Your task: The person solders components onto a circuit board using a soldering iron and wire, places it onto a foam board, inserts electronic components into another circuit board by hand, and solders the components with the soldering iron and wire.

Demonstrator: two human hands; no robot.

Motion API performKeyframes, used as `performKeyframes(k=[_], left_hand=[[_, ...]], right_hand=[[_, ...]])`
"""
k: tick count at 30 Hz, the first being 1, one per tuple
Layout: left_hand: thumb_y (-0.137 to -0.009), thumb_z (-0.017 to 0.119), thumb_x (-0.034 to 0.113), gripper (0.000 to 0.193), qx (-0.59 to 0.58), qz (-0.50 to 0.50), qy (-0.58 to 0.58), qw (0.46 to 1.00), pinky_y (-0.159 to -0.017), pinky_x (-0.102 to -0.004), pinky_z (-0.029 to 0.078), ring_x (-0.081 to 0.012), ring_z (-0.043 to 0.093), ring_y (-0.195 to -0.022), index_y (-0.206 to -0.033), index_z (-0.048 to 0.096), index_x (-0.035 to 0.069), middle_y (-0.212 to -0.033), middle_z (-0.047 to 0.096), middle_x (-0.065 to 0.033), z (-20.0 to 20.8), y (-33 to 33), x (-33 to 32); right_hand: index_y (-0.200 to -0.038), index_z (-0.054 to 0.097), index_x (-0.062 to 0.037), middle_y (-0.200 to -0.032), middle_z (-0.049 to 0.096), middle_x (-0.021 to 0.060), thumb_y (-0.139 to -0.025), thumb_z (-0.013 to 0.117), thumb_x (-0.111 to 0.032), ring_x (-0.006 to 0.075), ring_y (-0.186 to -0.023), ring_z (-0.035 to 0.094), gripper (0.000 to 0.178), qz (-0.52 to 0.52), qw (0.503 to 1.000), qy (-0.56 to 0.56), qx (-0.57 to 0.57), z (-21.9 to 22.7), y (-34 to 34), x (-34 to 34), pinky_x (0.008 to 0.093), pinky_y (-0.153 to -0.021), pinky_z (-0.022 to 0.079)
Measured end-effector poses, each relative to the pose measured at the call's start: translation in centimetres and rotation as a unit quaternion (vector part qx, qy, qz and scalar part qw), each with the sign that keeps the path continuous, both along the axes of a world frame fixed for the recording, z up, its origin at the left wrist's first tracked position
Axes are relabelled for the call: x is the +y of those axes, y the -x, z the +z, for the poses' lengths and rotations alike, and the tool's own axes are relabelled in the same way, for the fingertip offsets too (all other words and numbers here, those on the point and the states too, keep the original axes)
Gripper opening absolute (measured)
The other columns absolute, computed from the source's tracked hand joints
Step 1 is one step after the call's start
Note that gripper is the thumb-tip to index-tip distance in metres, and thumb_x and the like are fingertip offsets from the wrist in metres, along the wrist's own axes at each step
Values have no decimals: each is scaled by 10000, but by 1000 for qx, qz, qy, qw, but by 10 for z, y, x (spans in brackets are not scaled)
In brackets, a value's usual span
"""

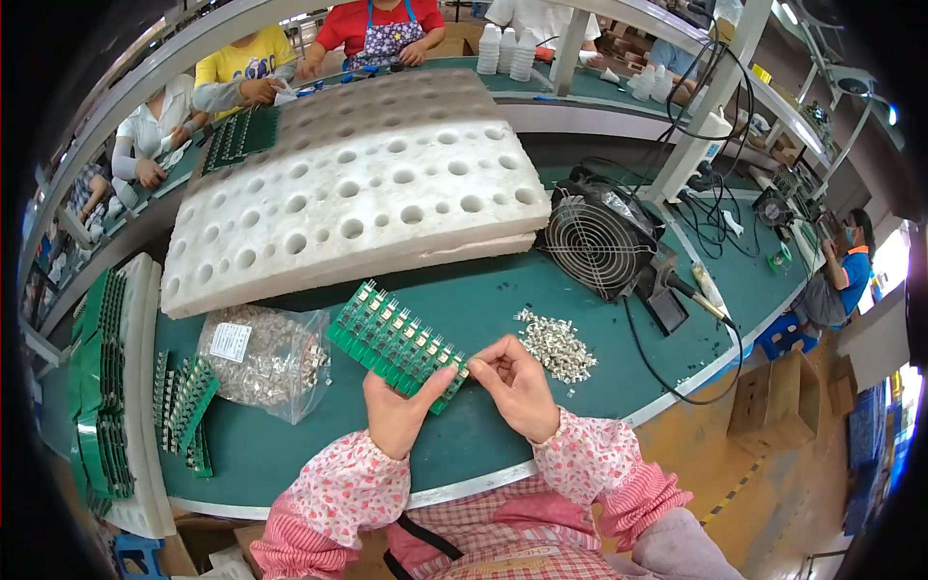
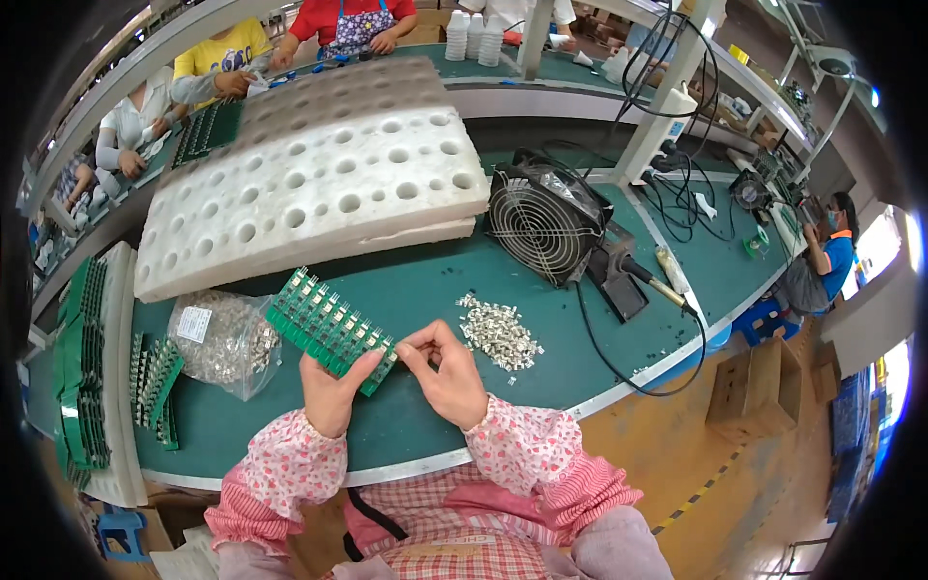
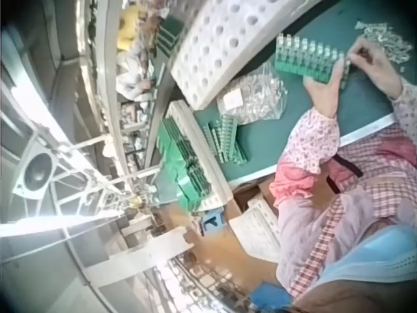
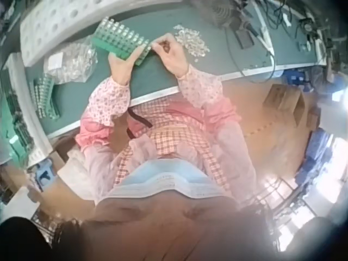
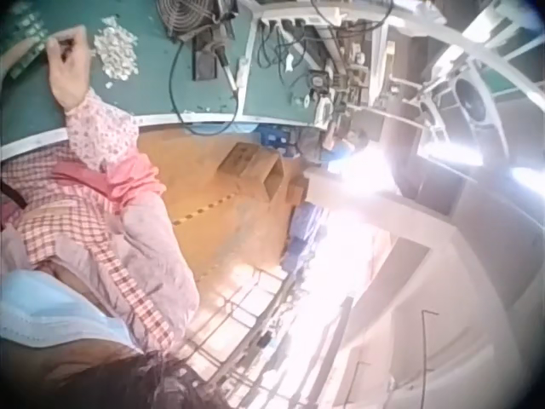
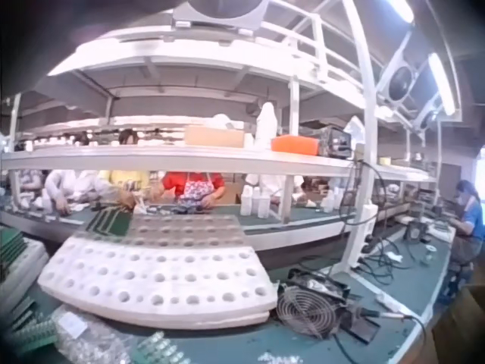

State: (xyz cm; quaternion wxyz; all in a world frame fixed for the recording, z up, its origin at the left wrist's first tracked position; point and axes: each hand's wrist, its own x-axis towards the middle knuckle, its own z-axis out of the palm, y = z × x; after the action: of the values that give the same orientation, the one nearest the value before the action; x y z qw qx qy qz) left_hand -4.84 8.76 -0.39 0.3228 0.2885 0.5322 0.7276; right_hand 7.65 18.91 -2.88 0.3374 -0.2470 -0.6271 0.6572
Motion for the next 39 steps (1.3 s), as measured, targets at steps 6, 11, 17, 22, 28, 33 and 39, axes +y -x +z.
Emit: performKeyframes(k=[6, 11, 17, 22, 28, 33, 39], left_hand=[[-770, 712, -41, 310, 29, -6, -7, 1000, -745, -255, 509, -124, 626, -834, -1042, 570, -1, -943, 642, -45, 5, 0, 0], [-776, 720, -45, 241, -2, 6, -42, 999, -729, -248, 513, -129, 634, -827, -985, 604, -20, -940, 658, -63, 7, -6, -2], [-732, 794, 61, 370, 59, -103, -28, 993, -788, -298, 495, -151, 619, -883, -1040, 601, -6, -969, 646, -53, 4, 12, -6], [-588, 878, 188, 519, 408, -68, 199, 889, -854, -343, 459, -254, 578, -963, -987, 577, 49, -1027, 592, -108, 7, 70, -29], [-570, 875, 110, 535, 426, 34, 158, 890, -908, -359, 427, -262, 557, -1029, -1001, 562, 58, -1079, 587, -114, 18, 57, -56], [-546, 887, 137, 547, 528, 48, 90, 843, -906, -389, 408, -300, 548, -1046, -995, 581, 70, -1083, 606, -108, 22, 32, -55], [-556, 880, 128, 509, 552, 32, 97, 828, -908, -400, 414, -296, 538, -1064, -980, 603, 78, -1065, 611, -86, 26, 14, -52]], right_hand=[[-1029, 509, 4, -887, 592, 32, -916, 599, -66, 61, -801, 556, 161, -11, 1000, 6, 27, 9, 0, -6, 206, -730, 462], [-1015, 557, 10, -796, 612, 21, -891, 649, -111, 57, -683, 565, 196, 86, 988, 128, 22, 14, -8, -16, 203, -610, 474], [-994, 571, -3, -786, 625, 30, -872, 669, -97, 69, -675, 594, 182, 38, 987, 140, 70, 20, -20, -20, 211, -583, 484], [-857, 630, 1, -736, 631, 77, -785, 707, -12, 150, -636, 629, 106, -95, 953, -282, -57, 29, -51, -8, 266, -577, 495], [-878, 629, -24, -751, 623, 93, -739, 715, 14, 230, -645, 617, 167, -58, 916, -388, -85, 18, -75, 1, 312, -561, 481], [-883, 618, -27, -761, 618, 100, -749, 706, 12, 254, -676, 612, 165, -20, 917, -387, -100, 14, -76, 0, 335, -587, 481], [-884, 615, -20, -768, 618, 104, -757, 696, 13, 263, -681, 612, 154, -6, 916, -389, -103, 14, -75, 0, 342, -589, 482]])
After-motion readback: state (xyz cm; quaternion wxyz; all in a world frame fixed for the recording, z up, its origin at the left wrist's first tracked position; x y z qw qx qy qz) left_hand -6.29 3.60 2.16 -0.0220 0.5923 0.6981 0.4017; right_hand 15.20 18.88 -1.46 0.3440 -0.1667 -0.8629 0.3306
